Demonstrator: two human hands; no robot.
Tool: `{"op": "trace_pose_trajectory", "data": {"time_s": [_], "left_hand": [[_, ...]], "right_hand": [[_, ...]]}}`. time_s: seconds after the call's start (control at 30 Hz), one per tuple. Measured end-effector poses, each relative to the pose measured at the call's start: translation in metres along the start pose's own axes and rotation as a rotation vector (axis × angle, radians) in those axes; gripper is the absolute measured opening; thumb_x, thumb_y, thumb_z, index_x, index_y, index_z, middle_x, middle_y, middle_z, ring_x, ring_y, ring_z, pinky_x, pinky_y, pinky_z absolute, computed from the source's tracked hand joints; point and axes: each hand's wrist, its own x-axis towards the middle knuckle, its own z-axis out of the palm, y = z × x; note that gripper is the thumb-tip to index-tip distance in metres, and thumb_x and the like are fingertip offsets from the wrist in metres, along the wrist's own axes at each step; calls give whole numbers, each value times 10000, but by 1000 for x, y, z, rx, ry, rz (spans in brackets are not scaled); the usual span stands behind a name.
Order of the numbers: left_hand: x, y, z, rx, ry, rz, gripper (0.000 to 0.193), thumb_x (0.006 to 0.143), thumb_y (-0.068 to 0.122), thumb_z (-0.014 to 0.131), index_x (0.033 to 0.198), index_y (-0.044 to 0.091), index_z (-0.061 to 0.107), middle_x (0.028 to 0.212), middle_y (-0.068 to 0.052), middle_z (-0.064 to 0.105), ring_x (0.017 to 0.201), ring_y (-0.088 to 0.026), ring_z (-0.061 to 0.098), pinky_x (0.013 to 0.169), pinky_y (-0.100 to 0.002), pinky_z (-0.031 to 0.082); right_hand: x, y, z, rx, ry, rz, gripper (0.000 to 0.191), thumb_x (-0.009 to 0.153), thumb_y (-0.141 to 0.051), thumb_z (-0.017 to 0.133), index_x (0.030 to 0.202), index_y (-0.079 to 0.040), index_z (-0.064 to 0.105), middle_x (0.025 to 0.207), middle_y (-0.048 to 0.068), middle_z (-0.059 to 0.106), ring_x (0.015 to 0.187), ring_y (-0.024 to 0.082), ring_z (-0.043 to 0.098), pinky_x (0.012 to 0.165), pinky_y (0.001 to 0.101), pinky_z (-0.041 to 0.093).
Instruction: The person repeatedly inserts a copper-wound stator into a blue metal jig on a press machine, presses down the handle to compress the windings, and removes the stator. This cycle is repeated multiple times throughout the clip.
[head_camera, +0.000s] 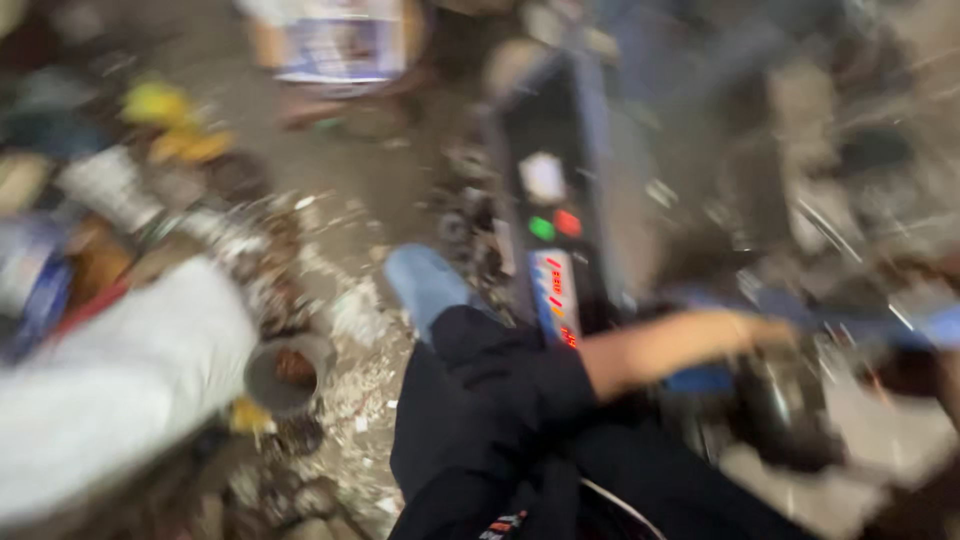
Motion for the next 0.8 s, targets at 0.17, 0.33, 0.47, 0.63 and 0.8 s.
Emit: {"op": "trace_pose_trajectory", "data": {"time_s": [0.17,0.33,0.47,0.63,0.8], "left_hand": [[-4,-12,-10,-333,26,-62,450,1063,239,615,1420,10,463,1427,-174,574,1331,-312,565,1120,-449,520],[-13,1,-8,60,413,-200,455,1096,157,635,1494,13,466,1269,-232,576,1115,-340,585,942,-483,519],[-17,4,5,428,527,-235,510,1038,157,633,1506,87,443,1194,-174,599,1009,-267,609,851,-434,530],[-23,10,8,575,508,-192,505,1042,181,634,1497,73,445,1173,-155,601,994,-246,606,838,-419,528],[-26,12,7,646,491,-164,502,1046,205,635,1488,60,447,1151,-137,604,980,-225,603,826,-403,526]], "right_hand": [[-20,17,-16,-82,35,-24,227,1007,-126,730,1210,-25,732,1224,172,706,1130,309,701,979,398,570],[6,-28,-32,-63,56,-11,282,903,-83,766,1180,-30,752,1188,158,722,1094,277,708,937,380,578],[17,-45,-41,-48,65,54,234,897,-98,772,1124,-44,765,1155,151,735,999,243,725,838,345,586],[11,-30,-39,-106,98,-36,226,910,-74,790,1133,-36,776,1157,152,741,1011,246,732,861,337,595],[12,-28,-39,-106,84,2,262,857,-124,832,1097,-29,785,1123,165,745,957,254,734,791,341,599]]}}
